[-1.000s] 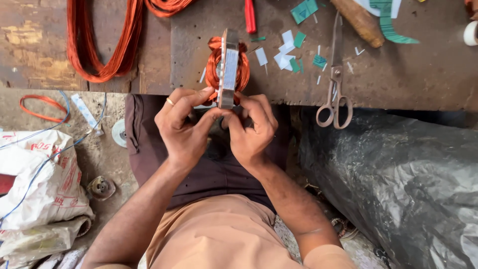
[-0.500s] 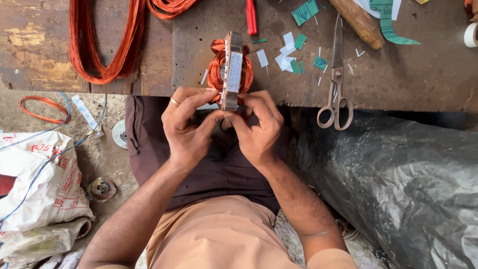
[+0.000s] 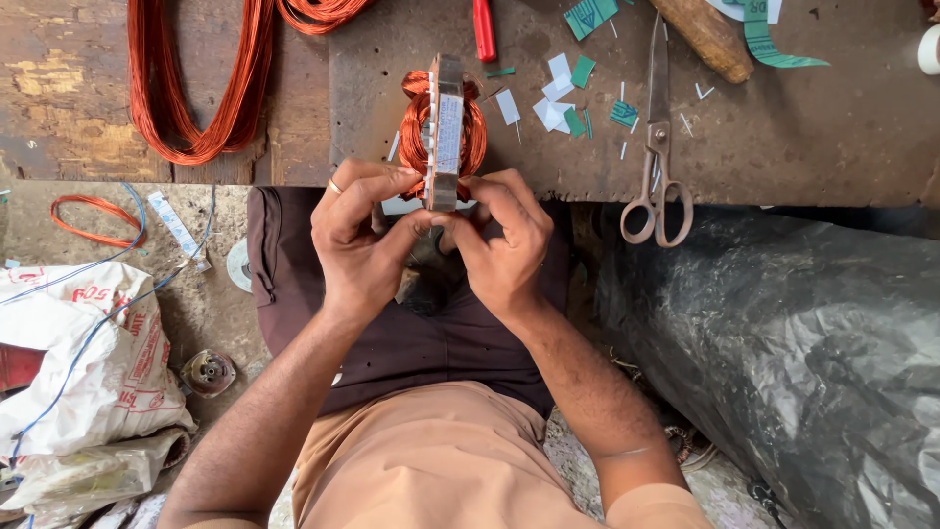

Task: Manually inserting and securing copper wire coils into the slots of an electric motor stator using insulation strips and hand tools.

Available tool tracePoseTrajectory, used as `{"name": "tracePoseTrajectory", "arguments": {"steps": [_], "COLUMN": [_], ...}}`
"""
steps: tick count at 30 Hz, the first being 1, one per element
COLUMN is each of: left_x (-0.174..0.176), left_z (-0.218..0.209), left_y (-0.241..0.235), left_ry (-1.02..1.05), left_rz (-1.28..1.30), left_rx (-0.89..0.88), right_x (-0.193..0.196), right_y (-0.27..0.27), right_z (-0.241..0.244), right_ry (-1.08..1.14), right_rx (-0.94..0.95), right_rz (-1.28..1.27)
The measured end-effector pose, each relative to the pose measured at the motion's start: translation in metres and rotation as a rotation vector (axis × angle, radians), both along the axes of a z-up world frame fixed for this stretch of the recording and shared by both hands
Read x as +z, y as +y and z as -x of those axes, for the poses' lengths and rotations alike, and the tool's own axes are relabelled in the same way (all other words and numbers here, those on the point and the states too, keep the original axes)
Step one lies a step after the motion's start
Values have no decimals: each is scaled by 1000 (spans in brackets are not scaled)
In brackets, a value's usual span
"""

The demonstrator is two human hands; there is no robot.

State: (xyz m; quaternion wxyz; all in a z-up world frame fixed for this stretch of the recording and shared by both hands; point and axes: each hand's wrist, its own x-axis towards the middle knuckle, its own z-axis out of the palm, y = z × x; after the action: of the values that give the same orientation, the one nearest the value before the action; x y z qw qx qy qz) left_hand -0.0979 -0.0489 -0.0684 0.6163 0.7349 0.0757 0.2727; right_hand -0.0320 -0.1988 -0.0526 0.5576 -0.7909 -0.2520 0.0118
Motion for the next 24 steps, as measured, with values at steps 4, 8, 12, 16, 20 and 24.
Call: {"name": "tracePoseTrajectory", "arguments": {"steps": [4, 8, 12, 16, 20, 24], "left_x": [4, 10, 5, 0, 1, 6], "left_z": [2, 1, 1, 1, 1, 0], "left_y": [2, 2, 2, 2, 2, 6], "left_ry": [50, 122, 118, 83, 78, 85], "left_rz": [-4, 27, 54, 74, 39, 16], "left_rx": [13, 14, 1, -14, -18, -29], "right_x": [3, 7, 4, 0, -1, 6], "right_y": [2, 4, 4, 2, 1, 0], "right_z": [0, 0, 1, 0, -2, -2], "right_ry": [0, -15, 21, -35, -67, 65], "right_rx": [0, 3, -9, -22, -17, 29], "right_rz": [-3, -21, -22, 11, 25, -23]}}
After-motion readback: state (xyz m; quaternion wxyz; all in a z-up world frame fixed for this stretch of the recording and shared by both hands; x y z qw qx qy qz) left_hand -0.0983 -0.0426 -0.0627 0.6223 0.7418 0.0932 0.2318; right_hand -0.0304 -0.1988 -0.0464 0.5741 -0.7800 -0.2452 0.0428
